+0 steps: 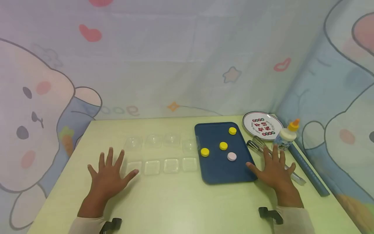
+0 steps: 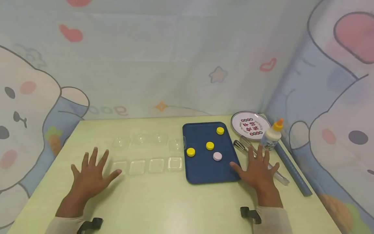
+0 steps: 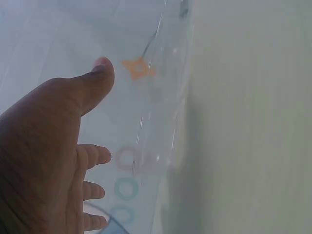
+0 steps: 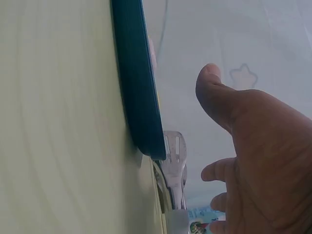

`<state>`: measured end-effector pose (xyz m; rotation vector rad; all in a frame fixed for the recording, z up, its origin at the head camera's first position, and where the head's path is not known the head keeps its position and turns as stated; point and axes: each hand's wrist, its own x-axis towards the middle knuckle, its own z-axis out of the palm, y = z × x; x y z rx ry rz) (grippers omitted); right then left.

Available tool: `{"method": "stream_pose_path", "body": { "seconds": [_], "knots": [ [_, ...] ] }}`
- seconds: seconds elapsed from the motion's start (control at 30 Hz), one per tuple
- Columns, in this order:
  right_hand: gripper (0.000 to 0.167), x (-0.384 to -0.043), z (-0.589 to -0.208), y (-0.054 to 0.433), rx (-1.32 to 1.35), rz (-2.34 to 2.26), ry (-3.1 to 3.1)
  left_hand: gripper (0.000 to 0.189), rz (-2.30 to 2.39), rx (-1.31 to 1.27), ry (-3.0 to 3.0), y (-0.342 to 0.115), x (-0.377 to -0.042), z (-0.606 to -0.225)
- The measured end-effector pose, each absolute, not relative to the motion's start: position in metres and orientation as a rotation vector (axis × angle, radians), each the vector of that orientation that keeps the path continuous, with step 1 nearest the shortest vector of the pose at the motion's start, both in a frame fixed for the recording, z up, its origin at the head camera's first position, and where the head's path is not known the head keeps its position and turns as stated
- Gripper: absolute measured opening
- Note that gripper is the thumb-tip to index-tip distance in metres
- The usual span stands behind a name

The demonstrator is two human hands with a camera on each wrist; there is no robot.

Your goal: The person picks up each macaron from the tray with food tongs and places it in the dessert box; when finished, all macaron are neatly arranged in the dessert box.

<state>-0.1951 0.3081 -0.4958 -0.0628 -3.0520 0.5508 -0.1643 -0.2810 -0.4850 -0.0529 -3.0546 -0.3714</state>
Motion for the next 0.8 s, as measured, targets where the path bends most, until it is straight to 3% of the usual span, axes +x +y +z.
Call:
{"method": "stream_pose_path", "body": {
  "seconds": [0.27, 0.6, 0.8],
  "knots": [
    [0.112, -0.201, -0.494, 0.315, -0.050, 0.553, -3.023, 0.102, -0.366, -0.290, -2.995, -0.240, -0.166, -0.484],
    [0.088, -0.213, -0.492, 0.325, -0.001, 0.585, -2.948, 0.096, -0.333, -0.490, -2.936, -0.204, -0.182, -0.477],
    [0.084, -0.213, -0.495, 0.330, -0.016, 0.632, -2.958, 0.090, -0.354, -0.587, -2.932, -0.180, -0.196, -0.480]
  ]
}}
